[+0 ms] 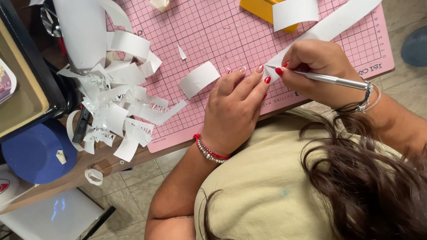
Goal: Using a craft knife to remove excess vinyl from cut decals on a cutting mat.
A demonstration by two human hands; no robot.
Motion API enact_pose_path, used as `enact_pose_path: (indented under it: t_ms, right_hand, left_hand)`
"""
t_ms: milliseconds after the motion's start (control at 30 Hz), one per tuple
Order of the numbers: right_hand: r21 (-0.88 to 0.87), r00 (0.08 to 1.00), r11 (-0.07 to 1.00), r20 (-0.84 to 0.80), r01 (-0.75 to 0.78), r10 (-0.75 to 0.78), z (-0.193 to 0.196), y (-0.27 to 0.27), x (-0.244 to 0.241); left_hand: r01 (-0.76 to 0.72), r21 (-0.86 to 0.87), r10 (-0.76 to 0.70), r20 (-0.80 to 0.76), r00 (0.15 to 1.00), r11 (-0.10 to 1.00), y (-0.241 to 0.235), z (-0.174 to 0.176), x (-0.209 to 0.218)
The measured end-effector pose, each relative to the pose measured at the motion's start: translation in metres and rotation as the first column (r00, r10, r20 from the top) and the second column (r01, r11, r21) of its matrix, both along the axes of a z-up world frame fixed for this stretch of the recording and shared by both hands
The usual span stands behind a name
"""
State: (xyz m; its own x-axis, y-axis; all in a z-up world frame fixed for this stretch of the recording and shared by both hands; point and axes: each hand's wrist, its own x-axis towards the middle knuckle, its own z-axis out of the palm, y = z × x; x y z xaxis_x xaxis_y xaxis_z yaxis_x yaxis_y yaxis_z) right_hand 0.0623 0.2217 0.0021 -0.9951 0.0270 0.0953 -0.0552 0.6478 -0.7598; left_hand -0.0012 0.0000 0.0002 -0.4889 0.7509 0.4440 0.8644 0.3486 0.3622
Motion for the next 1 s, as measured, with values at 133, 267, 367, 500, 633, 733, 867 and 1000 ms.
enact_pose_path:
  t_ms: [133, 267, 367, 500, 633, 733, 867, 1000]
  right_hand:
    - [0.036, 1.000, 0.999, -0.009, -0.018, 0.019, 0.002, -0.001, -0.002]
    - [0.054, 0.999, 0.998, -0.017, -0.037, 0.038, 0.002, -0.002, -0.002]
    - [0.084, 0.997, 0.994, -0.031, -0.070, 0.073, 0.001, 0.000, -0.002]
    - [0.097, 0.997, 0.993, -0.009, -0.074, 0.075, 0.004, -0.001, -0.002]
    - [0.098, 0.995, 0.991, -0.033, -0.089, 0.093, 0.006, 0.000, 0.000]
    - [0.055, 0.996, 0.994, -0.007, -0.094, 0.094, 0.010, 0.000, 0.000]
    - [0.042, 0.995, 0.995, -0.016, -0.093, 0.094, 0.007, 0.003, 0.003]
    - [0.022, 0.995, 0.995, -0.019, -0.100, 0.101, 0.006, 0.004, 0.005]
  left_hand:
    - [-0.013, -0.001, 0.013, 0.007, 1.000, 1.000, 0.000, -0.001, 0.000]
    - [-0.003, 0.020, 0.002, 0.019, 1.000, 1.000, 0.000, 0.000, 0.000]
    - [-0.010, 0.014, 0.010, 0.027, 1.000, 1.000, 0.000, 0.001, -0.001]
    - [-0.018, 0.022, 0.017, 0.041, 0.999, 1.000, 0.001, 0.002, -0.001]
    - [-0.028, 0.003, 0.027, 0.042, 0.999, 1.000, 0.000, -0.001, 0.000]
    - [-0.037, 0.015, 0.036, 0.046, 0.998, 0.999, 0.000, 0.001, -0.001]
    - [-0.029, 0.017, 0.028, 0.054, 0.998, 0.999, 0.000, 0.002, -0.002]
    - [-0.033, 0.018, 0.032, 0.058, 0.998, 0.999, 0.000, 0.001, -0.001]
